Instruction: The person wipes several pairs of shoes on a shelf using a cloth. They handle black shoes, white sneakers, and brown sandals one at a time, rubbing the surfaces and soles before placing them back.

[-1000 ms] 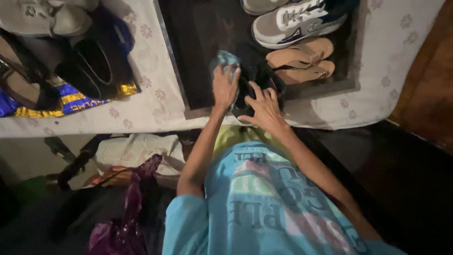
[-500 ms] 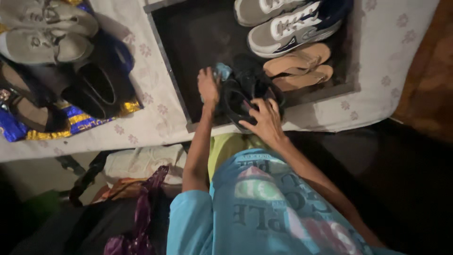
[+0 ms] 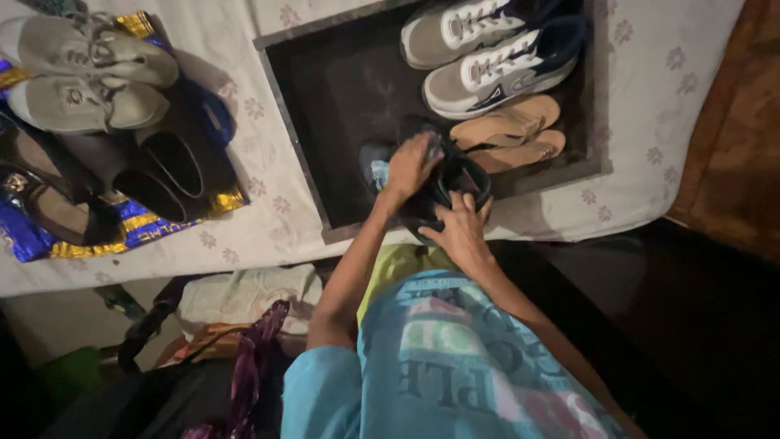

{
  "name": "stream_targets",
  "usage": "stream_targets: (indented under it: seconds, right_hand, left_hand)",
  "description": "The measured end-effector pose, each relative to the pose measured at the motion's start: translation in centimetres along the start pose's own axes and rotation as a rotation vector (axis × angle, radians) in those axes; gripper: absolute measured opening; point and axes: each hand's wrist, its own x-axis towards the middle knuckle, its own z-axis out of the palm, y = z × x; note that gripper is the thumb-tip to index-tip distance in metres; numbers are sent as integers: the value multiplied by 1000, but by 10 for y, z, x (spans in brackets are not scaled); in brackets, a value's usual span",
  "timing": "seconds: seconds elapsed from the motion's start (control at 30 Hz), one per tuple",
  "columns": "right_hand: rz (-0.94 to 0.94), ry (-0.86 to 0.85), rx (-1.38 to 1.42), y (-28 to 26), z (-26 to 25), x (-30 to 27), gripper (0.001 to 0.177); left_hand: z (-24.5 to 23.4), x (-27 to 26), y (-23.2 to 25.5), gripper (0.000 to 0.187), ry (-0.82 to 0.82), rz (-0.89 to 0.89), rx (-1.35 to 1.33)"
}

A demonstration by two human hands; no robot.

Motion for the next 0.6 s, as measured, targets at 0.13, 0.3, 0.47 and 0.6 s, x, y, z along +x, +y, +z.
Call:
stream_targets:
  seconds: [0.13,0.3,0.47,0.6]
  right_hand:
    - [48,-48,-28,2,7,6,48]
    - [42,-53,-2,8,12,8,44]
    - [-23,13,26,13,17,10,45]
    - [-3,-6,57,15,15,14,41]
  left_hand:
    - [2,27,-57,39,-114,-292,214]
    - [56,14,-47,44,-287,-104,69]
    - [27,45,-67,48,-279,-306,228]
    - [55,36,-38,40,-264,-93,100]
